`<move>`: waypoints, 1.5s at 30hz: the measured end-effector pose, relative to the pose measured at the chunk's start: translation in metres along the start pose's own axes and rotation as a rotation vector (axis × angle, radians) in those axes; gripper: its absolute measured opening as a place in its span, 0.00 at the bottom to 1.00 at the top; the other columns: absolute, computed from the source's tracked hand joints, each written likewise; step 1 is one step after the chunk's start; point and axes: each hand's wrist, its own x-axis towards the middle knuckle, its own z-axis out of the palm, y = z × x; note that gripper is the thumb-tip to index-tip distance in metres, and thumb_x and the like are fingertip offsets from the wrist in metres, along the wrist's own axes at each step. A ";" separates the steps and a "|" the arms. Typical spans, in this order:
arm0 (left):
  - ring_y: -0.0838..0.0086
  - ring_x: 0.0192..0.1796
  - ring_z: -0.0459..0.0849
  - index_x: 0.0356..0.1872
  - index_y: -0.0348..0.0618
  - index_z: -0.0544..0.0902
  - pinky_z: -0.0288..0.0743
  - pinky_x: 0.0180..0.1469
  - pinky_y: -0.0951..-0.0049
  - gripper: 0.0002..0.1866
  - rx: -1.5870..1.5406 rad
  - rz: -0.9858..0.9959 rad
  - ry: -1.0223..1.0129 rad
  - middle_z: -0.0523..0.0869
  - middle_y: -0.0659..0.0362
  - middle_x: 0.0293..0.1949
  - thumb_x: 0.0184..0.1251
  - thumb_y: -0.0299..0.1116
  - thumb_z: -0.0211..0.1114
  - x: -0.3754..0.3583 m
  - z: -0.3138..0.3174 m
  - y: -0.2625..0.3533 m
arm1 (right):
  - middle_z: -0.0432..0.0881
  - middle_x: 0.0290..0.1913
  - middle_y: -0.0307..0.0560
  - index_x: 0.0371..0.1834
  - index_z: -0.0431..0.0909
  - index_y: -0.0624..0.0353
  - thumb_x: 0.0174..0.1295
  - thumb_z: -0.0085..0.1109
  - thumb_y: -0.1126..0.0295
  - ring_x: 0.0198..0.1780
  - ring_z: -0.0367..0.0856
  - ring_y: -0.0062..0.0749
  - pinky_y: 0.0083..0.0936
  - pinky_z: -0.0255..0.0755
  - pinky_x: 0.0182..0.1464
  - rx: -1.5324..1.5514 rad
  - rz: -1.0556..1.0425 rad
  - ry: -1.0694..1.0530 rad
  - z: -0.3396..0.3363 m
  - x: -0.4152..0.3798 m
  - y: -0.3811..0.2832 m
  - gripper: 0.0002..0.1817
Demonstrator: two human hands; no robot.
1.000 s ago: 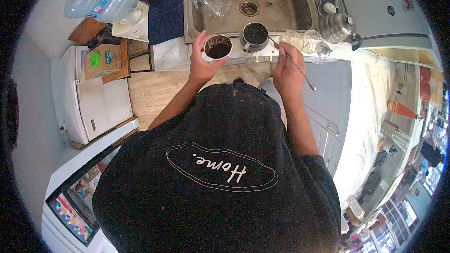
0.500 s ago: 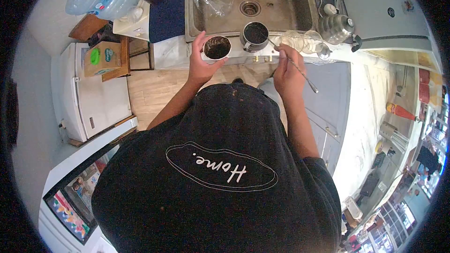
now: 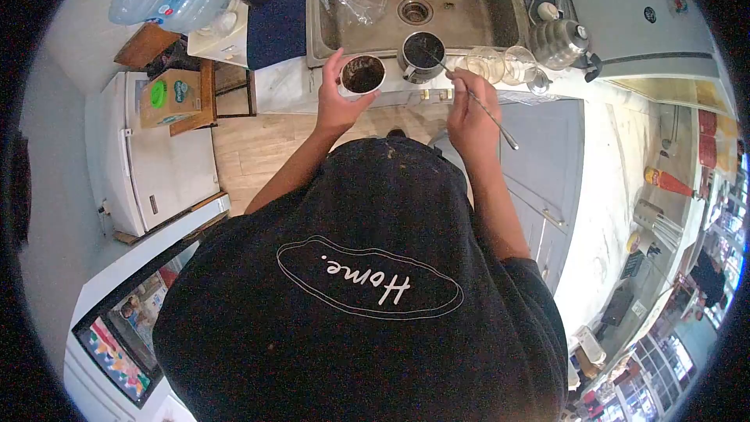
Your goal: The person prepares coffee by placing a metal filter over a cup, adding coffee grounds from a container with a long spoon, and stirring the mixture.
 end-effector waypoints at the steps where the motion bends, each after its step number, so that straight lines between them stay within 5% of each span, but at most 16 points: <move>1: 0.58 0.66 0.82 0.76 0.37 0.60 0.74 0.69 0.60 0.54 0.006 -0.006 -0.005 0.81 0.46 0.65 0.48 0.31 0.86 0.001 0.001 0.000 | 0.88 0.44 0.53 0.49 0.80 0.60 0.75 0.56 0.74 0.50 0.85 0.52 0.42 0.78 0.53 -0.021 -0.006 0.003 0.001 0.002 0.000 0.06; 15: 0.56 0.69 0.79 0.76 0.41 0.64 0.72 0.71 0.59 0.53 0.131 -0.069 -0.033 0.78 0.47 0.68 0.48 0.33 0.85 0.009 0.020 -0.026 | 0.88 0.48 0.52 0.50 0.79 0.59 0.74 0.56 0.74 0.51 0.85 0.53 0.43 0.77 0.55 -0.082 -0.051 -0.019 0.001 0.007 0.006 0.06; 18: 0.57 0.69 0.79 0.78 0.41 0.57 0.74 0.70 0.59 0.57 0.191 -0.031 -0.048 0.76 0.43 0.69 0.49 0.34 0.86 0.010 0.020 -0.032 | 0.88 0.47 0.54 0.50 0.79 0.59 0.74 0.56 0.74 0.49 0.85 0.53 0.43 0.77 0.54 -0.096 -0.038 -0.002 -0.007 0.006 0.008 0.06; 21: 0.53 0.72 0.74 0.78 0.40 0.58 0.68 0.74 0.55 0.57 0.191 -0.008 -0.021 0.74 0.42 0.69 0.49 0.36 0.86 0.009 0.020 -0.026 | 0.88 0.47 0.53 0.49 0.80 0.59 0.74 0.56 0.74 0.49 0.85 0.53 0.43 0.77 0.53 -0.009 -0.017 0.001 -0.007 0.002 0.005 0.05; 24: 0.48 0.71 0.71 0.76 0.41 0.63 0.61 0.75 0.52 0.54 0.297 0.117 0.115 0.76 0.46 0.67 0.47 0.38 0.86 0.005 0.016 -0.006 | 0.88 0.46 0.53 0.49 0.81 0.59 0.74 0.56 0.74 0.49 0.85 0.53 0.43 0.77 0.53 -0.029 -0.040 0.013 0.002 0.003 0.003 0.06; 30: 0.51 0.68 0.74 0.70 0.42 0.72 0.63 0.71 0.52 0.43 0.413 0.212 0.119 0.80 0.48 0.61 0.53 0.40 0.82 0.006 -0.001 0.041 | 0.87 0.45 0.55 0.50 0.81 0.58 0.75 0.57 0.73 0.48 0.85 0.55 0.44 0.77 0.52 -0.027 0.031 0.019 -0.010 0.007 0.010 0.06; 39: 0.65 0.37 0.89 0.59 0.40 0.81 0.82 0.41 0.64 0.29 0.095 -0.322 -0.286 0.90 0.49 0.43 0.63 0.47 0.77 0.015 0.016 0.059 | 0.87 0.44 0.53 0.49 0.81 0.58 0.76 0.54 0.72 0.50 0.84 0.53 0.43 0.76 0.54 -0.092 0.012 -0.043 -0.008 0.018 0.007 0.07; 45: 0.70 0.39 0.87 0.59 0.39 0.82 0.81 0.44 0.67 0.25 0.120 -0.336 -0.361 0.90 0.51 0.43 0.70 0.46 0.71 0.019 0.028 0.064 | 0.87 0.44 0.54 0.48 0.81 0.58 0.75 0.55 0.72 0.49 0.83 0.54 0.45 0.76 0.53 -0.073 -0.034 -0.052 -0.013 0.011 0.005 0.06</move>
